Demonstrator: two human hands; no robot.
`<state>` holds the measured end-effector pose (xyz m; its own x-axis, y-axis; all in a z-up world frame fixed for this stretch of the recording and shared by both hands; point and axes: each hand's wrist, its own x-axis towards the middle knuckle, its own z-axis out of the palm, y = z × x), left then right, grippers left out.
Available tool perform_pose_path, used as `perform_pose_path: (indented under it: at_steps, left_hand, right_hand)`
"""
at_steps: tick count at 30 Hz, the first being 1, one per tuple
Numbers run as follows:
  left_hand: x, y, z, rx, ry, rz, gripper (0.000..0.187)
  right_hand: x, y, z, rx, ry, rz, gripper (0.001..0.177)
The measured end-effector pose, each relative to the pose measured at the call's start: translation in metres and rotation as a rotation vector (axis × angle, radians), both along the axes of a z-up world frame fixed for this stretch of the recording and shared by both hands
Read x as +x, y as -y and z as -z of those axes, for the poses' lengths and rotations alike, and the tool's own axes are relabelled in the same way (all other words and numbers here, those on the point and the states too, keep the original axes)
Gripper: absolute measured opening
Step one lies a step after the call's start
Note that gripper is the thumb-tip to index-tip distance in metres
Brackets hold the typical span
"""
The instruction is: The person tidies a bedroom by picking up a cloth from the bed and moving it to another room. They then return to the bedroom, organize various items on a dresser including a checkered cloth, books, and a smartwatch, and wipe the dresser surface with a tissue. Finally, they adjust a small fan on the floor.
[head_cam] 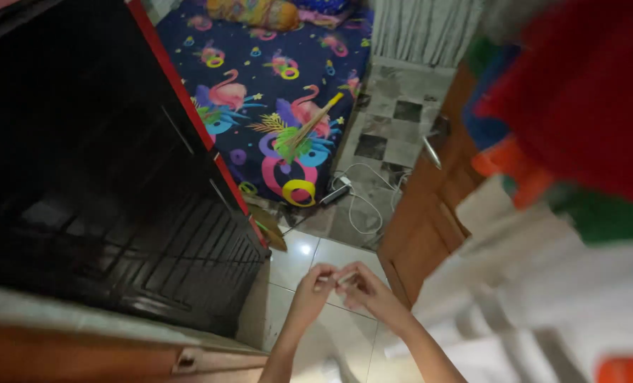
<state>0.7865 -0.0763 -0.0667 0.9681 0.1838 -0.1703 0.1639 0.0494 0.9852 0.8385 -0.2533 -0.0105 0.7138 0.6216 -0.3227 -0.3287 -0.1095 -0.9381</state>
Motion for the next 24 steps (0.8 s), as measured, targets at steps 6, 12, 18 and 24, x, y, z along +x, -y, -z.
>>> perform_pose_path:
  at_steps: [6,12,18,24]
  left_hand:
    - [0.084,-0.057,0.005,0.070,0.080,-0.078,0.018]
    - [0.174,-0.129,0.041,0.103,-0.083,-0.173,0.025]
    - [0.289,-0.151,0.058,0.086,-0.148,-0.191,0.024]
    - [0.390,-0.161,0.049,-0.086,-0.053,-0.108,0.024]
  right_hand:
    - [0.099,-0.055,0.001,-0.004,-0.052,-0.038,0.031]
    - [0.247,-0.113,0.055,-0.170,0.045,-0.235,0.037]
    - [0.418,-0.135,0.178,-0.278,0.564,-0.233,0.034]
    - [0.523,-0.092,0.236,-1.209,0.638,-0.478,0.039]
